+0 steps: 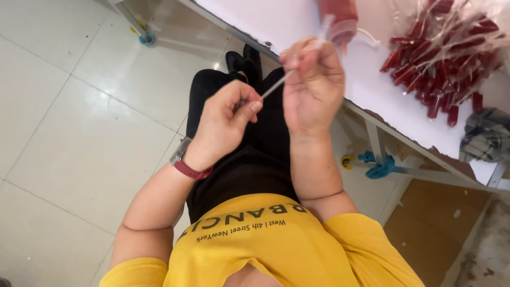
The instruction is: The person packages portions of red liquid by wrapping and twisting clear plastic film around each one by hand and placing the sealed packets onto the table.
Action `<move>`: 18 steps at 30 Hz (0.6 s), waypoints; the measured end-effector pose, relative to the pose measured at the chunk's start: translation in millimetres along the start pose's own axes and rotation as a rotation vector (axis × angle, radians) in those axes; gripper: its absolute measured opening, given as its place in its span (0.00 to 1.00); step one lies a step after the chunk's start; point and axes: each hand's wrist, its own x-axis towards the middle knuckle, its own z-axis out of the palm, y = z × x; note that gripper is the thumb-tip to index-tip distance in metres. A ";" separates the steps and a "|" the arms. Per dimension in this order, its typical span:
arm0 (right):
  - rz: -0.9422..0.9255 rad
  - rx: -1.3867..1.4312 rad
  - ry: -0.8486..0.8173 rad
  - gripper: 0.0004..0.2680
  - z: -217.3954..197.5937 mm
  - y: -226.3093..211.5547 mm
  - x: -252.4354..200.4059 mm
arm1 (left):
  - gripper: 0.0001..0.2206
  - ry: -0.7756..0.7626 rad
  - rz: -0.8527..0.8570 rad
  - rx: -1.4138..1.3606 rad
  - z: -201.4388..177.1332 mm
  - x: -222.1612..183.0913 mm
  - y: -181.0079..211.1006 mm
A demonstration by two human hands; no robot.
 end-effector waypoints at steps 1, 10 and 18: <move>-0.026 0.018 0.033 0.05 -5.1 -11.4 0.7 | 0.03 -0.028 0.010 0.012 6.1 -1.3 -1.6; -0.178 -0.283 0.122 0.04 -58.6 -89.6 -40.5 | 0.10 -0.243 0.002 -0.257 24.9 -2.8 -22.7; -0.055 -0.843 0.400 0.05 -272.2 -193.8 41.3 | 0.12 -0.058 -0.033 -0.053 -40.4 14.7 -10.8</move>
